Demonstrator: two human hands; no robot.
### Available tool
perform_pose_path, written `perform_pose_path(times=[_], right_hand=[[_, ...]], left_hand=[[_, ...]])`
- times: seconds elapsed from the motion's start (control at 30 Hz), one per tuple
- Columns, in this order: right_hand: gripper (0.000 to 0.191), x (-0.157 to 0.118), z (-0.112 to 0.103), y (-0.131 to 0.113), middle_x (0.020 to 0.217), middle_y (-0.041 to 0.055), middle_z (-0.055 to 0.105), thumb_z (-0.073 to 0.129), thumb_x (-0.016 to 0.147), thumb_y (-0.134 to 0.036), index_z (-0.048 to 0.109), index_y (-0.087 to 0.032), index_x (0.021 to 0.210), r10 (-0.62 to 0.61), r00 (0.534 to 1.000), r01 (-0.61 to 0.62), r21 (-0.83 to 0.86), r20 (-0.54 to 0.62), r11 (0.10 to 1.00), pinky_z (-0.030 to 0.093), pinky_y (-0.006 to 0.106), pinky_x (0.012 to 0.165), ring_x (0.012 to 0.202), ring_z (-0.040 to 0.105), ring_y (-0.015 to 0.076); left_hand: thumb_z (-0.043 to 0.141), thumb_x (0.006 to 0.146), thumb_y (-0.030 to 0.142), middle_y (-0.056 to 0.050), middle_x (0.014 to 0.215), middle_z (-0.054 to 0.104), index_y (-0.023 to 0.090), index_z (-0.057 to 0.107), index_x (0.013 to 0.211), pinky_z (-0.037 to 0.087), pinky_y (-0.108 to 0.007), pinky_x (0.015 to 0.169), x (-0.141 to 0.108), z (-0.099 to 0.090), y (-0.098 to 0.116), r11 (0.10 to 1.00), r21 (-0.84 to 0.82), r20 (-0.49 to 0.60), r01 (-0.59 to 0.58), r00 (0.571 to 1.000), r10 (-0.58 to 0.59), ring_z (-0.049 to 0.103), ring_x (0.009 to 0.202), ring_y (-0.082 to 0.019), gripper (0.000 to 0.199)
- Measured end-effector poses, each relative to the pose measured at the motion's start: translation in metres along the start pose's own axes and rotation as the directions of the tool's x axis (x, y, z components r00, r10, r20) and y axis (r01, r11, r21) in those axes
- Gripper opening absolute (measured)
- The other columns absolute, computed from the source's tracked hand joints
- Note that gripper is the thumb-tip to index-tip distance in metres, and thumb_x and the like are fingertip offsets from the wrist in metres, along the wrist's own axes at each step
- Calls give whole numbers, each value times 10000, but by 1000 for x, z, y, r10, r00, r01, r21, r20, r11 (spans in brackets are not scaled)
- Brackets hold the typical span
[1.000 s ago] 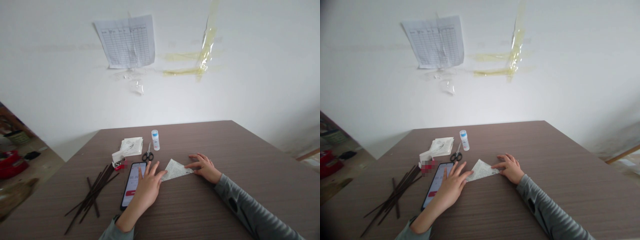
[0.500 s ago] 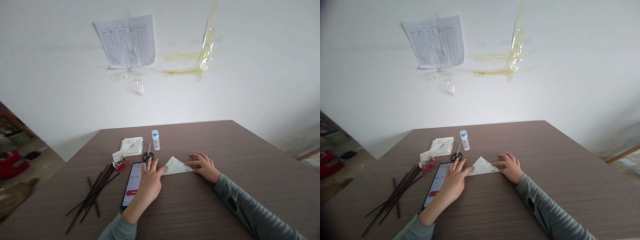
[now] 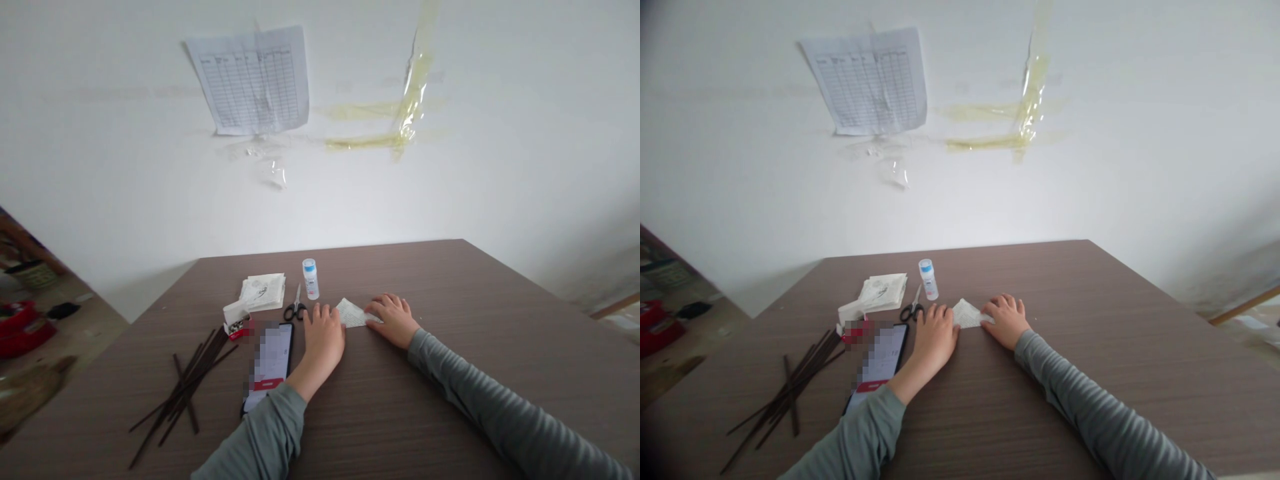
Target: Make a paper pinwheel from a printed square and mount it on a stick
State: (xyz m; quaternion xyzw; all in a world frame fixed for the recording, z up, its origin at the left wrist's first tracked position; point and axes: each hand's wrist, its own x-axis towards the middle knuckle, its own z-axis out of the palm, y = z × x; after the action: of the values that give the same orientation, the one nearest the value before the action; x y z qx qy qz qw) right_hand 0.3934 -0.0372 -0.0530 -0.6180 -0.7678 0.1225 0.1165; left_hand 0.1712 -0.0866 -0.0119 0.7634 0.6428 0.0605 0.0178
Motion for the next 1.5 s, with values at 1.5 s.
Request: perform_pose_path(times=[1.5], right_hand=[[513,26,-6,34,1934,141,697,983,1044,-363,979,-382,1557,-48,993,23,216,109,976,439,698,1530,1816,601,507]], left_hand=[[679,1221,126,-134,1962,711,356,865,1710,344,-897,1572,0,-23,-22,997,-17,127,79,989,-76,490,1941,-496,571]])
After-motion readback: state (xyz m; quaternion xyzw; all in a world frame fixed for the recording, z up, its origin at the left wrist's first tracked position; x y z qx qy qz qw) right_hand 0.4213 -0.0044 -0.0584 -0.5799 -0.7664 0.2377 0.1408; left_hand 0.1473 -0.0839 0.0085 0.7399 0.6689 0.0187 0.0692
